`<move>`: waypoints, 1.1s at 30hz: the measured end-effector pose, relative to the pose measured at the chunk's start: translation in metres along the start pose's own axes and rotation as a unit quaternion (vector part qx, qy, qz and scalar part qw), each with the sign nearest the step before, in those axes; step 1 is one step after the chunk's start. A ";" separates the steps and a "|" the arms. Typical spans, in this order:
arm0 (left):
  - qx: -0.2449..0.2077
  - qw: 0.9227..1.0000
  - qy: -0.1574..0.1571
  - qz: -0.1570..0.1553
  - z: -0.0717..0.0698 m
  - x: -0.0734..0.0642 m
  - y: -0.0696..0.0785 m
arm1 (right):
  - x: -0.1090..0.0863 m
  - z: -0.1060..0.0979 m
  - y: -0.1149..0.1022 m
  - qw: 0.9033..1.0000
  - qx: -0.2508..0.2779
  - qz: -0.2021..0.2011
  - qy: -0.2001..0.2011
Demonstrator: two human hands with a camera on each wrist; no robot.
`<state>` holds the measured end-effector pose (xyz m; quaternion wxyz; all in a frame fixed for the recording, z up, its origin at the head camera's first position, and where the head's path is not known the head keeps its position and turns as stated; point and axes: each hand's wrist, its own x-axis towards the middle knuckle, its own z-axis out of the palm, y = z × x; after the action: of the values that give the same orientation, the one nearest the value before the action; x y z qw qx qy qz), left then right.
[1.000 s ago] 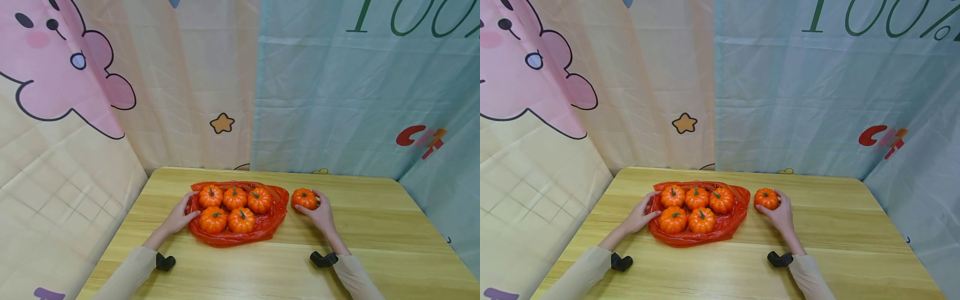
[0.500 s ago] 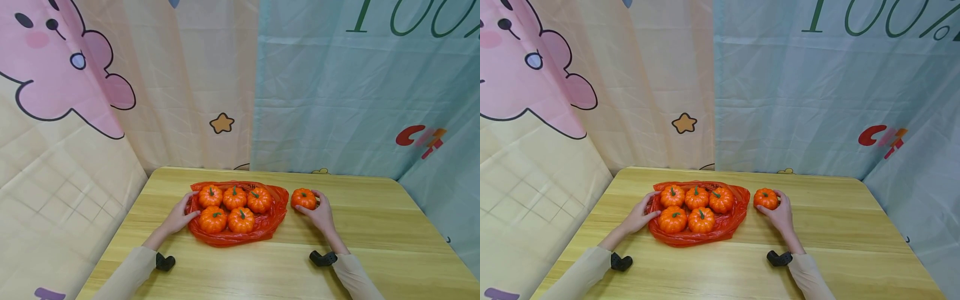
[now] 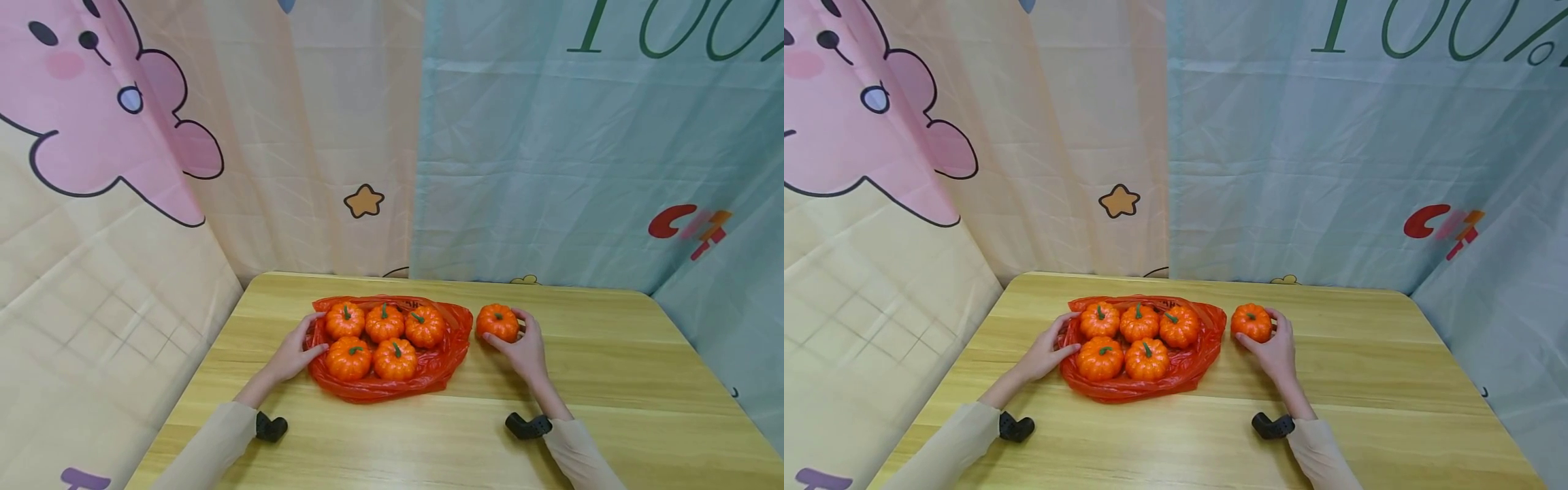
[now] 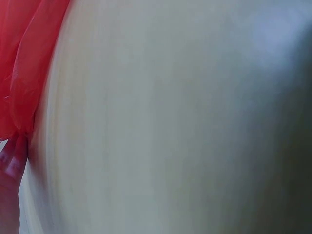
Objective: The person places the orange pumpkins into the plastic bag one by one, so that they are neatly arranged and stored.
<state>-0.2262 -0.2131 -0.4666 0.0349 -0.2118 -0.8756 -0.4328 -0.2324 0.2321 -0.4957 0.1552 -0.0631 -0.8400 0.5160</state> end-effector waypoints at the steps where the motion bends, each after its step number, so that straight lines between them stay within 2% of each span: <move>1: 0.000 1.000 0.000 0.001 0.000 0.000 0.000 | -0.001 0.000 -0.002 1.000 -0.002 -0.004 0.006; 6: -0.004 1.000 0.000 0.001 0.000 0.000 -0.001 | -0.007 0.000 -0.016 0.999 0.003 -0.023 0.030; 14: -0.005 1.000 0.001 0.001 0.000 0.000 -0.001 | -0.020 0.005 -0.048 0.995 0.008 -0.090 0.042; 18: -0.005 1.000 0.006 0.007 0.003 0.001 -0.007 | -0.027 0.011 -0.063 0.993 0.013 -0.113 0.029; 22: -0.003 1.000 0.007 0.007 0.003 0.001 -0.007 | -0.035 0.020 -0.073 0.991 0.023 -0.131 0.007; 25: -0.003 1.000 0.005 0.005 0.000 0.000 -0.001 | -0.040 0.028 -0.078 0.989 0.025 -0.143 -0.010; 33: -0.004 1.000 0.001 0.000 0.000 -0.001 0.000 | -0.050 0.047 -0.080 0.983 0.032 -0.176 -0.038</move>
<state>-0.2253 -0.2133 -0.4670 0.0348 -0.2111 -0.8739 -0.4364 -0.1960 0.1418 -0.4540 0.2134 0.1109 -0.8265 0.5090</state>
